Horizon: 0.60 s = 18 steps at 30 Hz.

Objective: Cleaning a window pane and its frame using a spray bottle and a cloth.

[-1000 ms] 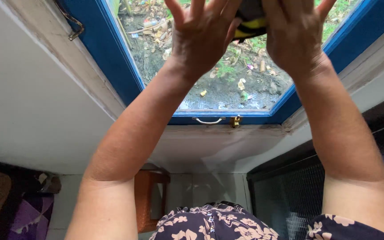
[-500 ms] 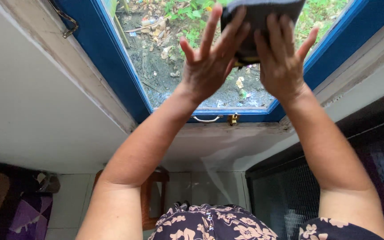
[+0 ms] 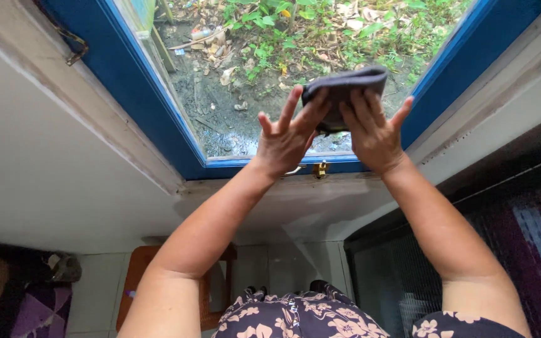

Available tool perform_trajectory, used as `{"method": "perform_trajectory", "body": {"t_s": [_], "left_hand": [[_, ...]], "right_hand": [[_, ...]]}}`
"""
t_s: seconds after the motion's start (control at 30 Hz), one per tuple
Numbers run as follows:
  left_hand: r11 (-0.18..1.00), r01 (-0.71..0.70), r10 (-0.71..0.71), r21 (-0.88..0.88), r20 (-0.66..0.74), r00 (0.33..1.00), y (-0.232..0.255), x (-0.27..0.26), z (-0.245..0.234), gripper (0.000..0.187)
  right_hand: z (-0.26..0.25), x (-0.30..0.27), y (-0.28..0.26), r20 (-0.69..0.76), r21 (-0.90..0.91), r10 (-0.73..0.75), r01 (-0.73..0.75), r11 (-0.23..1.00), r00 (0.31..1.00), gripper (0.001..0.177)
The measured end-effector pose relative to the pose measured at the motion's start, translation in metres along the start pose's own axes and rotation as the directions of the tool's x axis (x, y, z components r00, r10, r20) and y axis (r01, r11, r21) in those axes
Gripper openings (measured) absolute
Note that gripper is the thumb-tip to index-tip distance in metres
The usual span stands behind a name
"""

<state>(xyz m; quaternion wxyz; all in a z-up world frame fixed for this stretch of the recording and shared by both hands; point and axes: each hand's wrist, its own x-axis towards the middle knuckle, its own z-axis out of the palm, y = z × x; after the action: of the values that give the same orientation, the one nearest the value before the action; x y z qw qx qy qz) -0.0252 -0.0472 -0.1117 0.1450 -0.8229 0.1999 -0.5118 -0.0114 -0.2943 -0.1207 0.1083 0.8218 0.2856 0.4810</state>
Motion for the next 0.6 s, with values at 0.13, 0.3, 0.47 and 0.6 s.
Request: {"method": "perform_trajectory", "body": {"t_s": [0.13,0.3,0.47,0.6], "left_hand": [[1.000,0.001,0.000,0.006,-0.092,0.996,-0.023,0.061,-0.014,0.064],[0.999,0.008,0.001,0.039,-0.213,0.977,-0.039,0.133,-0.022,0.070],[0.958,-0.073,0.055,-0.276,-0.075,0.996,-0.036,0.173,-0.008,0.060],[0.918,-0.046,0.105,-0.395,0.129,0.986,-0.030,0.174,-0.008,0.051]], "right_hand": [[-0.028,0.044,0.037,-0.019,-0.031,0.054,-0.055,0.998,0.998,0.040],[-0.090,0.112,0.083,-0.127,0.031,0.071,-0.068,0.997,0.989,0.046],[-0.091,0.113,0.120,-0.113,0.081,0.051,-0.042,0.996,0.992,0.056],[-0.085,0.100,0.123,-0.065,0.037,0.074,-0.072,0.997,0.995,0.060]]}}
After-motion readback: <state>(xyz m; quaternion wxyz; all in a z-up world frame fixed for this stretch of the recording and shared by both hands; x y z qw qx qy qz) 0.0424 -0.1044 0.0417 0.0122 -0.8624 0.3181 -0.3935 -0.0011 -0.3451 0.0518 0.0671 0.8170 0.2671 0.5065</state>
